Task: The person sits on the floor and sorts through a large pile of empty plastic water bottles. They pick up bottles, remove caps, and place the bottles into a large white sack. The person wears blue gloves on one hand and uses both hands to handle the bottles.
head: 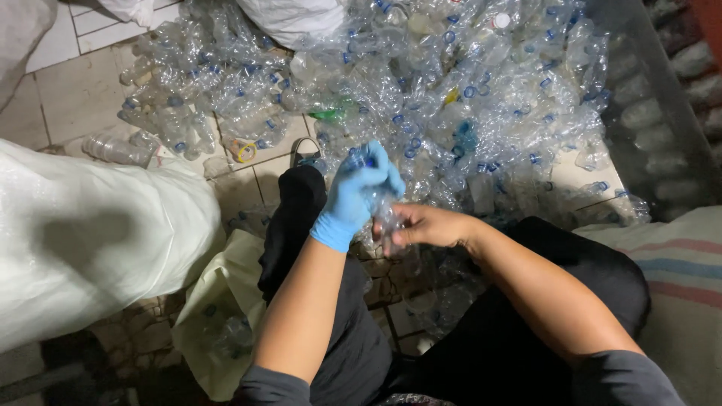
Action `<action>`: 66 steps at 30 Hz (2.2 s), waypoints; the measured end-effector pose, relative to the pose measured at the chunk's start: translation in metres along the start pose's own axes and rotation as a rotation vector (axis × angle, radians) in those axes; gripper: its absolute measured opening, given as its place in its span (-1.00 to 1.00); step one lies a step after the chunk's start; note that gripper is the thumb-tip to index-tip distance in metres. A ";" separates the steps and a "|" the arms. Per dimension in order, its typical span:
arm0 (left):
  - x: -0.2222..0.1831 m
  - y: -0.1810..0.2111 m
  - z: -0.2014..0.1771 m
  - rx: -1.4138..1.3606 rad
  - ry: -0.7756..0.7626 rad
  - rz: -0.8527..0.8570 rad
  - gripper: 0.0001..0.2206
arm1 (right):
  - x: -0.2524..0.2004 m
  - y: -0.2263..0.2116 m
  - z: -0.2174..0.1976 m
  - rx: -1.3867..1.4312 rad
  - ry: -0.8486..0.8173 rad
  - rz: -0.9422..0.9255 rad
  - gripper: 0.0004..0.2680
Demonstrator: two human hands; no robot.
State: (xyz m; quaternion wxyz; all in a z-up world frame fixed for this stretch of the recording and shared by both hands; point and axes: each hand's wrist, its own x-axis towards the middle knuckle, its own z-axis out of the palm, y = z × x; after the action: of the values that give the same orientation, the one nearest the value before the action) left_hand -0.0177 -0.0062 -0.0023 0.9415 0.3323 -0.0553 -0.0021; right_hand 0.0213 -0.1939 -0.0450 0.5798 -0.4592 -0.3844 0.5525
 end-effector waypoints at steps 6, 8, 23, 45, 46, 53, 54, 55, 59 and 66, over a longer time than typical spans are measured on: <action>0.016 -0.007 0.015 0.436 0.513 0.119 -0.91 | 0.010 -0.016 0.006 -0.378 0.369 0.125 -0.72; 0.020 -0.012 0.016 0.463 0.612 0.165 -0.91 | 0.016 -0.011 0.016 -0.453 0.469 0.120 -0.71; 0.029 -0.027 0.019 0.529 0.768 0.557 -0.87 | 0.030 0.015 0.020 -0.648 0.822 -0.014 -0.78; -0.142 0.095 -0.037 0.871 0.844 0.432 -0.77 | -0.020 -0.054 -0.030 -0.518 0.677 -0.011 -0.63; -0.169 0.105 -0.046 0.744 0.771 0.412 -0.78 | -0.021 -0.049 -0.029 -0.519 0.703 0.079 -0.65; -0.334 0.113 -0.138 0.454 1.216 0.494 -0.75 | -0.011 -0.020 -0.039 -0.835 0.531 0.418 -0.71; -0.354 0.106 -0.148 0.403 1.281 0.516 -0.72 | -0.010 -0.014 -0.041 -0.876 0.486 0.477 -0.68; -0.374 0.099 -0.158 0.349 1.344 0.539 -0.69 | -0.010 -0.009 -0.043 -0.918 0.443 0.536 -0.66; -0.438 0.048 -0.218 0.173 1.296 0.712 -0.78 | -0.019 0.029 -0.070 -1.092 0.377 0.567 -0.66; -0.460 -0.028 -0.273 0.756 1.543 0.087 -0.37 | -0.037 0.068 -0.085 -1.125 0.261 0.739 -0.62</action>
State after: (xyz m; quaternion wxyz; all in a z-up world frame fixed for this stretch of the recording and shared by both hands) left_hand -0.4451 0.1616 -0.2777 0.5412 0.5297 0.5905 0.2789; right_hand 0.0796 -0.2415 -0.1316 0.0678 -0.8543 -0.3580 0.3707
